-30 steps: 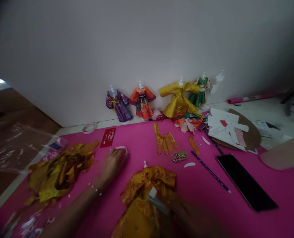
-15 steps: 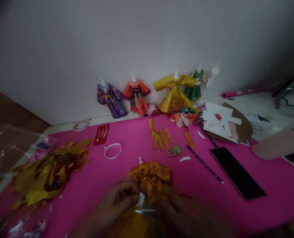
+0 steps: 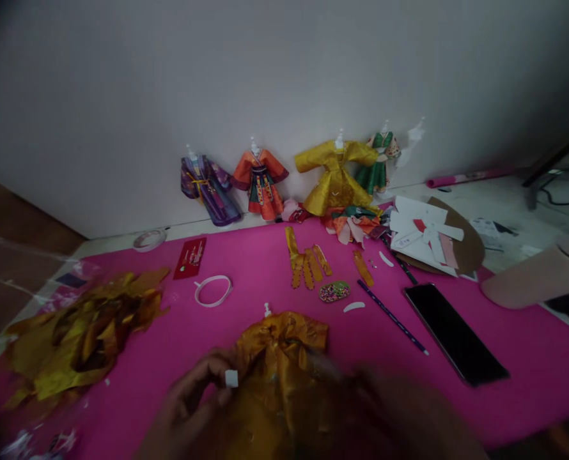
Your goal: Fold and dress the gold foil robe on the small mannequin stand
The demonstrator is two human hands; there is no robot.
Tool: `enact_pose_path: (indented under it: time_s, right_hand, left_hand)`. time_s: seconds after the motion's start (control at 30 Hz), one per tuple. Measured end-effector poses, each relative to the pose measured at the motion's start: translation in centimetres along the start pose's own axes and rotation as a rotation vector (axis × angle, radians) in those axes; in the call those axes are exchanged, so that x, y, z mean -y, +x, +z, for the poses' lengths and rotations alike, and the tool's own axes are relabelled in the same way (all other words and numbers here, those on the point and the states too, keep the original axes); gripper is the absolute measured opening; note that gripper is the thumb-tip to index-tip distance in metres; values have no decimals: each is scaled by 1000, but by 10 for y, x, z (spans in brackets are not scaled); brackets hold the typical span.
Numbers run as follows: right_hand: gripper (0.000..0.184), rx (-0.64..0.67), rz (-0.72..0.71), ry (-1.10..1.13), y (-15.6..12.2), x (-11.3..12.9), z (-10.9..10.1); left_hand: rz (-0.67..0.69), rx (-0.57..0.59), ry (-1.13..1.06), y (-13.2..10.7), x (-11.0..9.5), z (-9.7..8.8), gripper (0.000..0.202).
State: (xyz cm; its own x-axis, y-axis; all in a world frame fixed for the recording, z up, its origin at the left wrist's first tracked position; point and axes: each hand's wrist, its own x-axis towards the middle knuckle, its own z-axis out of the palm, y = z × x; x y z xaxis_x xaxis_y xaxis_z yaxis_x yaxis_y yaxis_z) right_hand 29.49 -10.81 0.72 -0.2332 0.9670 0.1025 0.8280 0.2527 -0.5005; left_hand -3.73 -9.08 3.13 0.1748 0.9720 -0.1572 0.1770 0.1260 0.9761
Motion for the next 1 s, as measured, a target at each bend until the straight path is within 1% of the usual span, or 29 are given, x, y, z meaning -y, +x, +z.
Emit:
enact_pose_path:
  time_s: [0.07, 0.1, 0.17, 0.2, 0.3, 0.43, 0.5, 0.6, 0.67, 0.73, 0.8, 0.87, 0.93, 0.97, 1.0]
  right_hand:
    - [18, 48, 27, -134, 0, -20, -8]
    - [22, 67, 39, -223, 0, -29, -10]
    - [24, 97, 67, -339, 1, -44, -8]
    - [25, 113, 87, -355, 2, -50, -4]
    - [27, 135, 168, -283, 4, -65, 11]
    - [21, 170, 181, -169, 9, -80, 26]
    - [20, 173, 177, -124, 11, -85, 28]
    - [29, 146, 185, -37, 14, -87, 23]
    - [31, 118, 196, 12, 15, -79, 14]
    - [28, 89, 208, 59, 17, -59, 4]
    - [23, 79, 183, 167, 19, -26, -3]
    - [20, 202, 64, 322, 21, 14, -4]
    - [12, 261, 2, 445, 24, 51, -1]
    - [10, 267, -24, 524, 25, 67, 2]
    - [12, 270, -17, 558, 27, 79, 5]
  left_hand:
    - [-83, -16, 31, -7, 9, -1, 12]
    - [-114, -24, 40, -10, 13, 0, 12]
    - [-153, -24, 40, -15, 19, 5, 11]
    - [-166, -9, 31, -16, 20, 7, 10]
    - [-216, 73, -20, -16, 18, 15, 10]
    - [-269, 141, -95, -12, 11, 21, 5]
    - [-287, 160, -110, -11, 8, 22, 5]
    - [-304, 162, -113, -11, 4, 24, 7]
    - [-312, 159, -104, -12, 0, 27, 9]
    - [-316, 176, -89, -12, -4, 30, 11]
    - [-309, 182, -62, -13, -6, 34, 11]
    - [-255, 182, -9, -14, -6, 37, 12]
    - [-176, 182, 71, -15, -4, 38, 15]
    - [-148, 189, 112, -16, -4, 38, 17]
    - [-131, 193, 148, -17, -4, 37, 17]
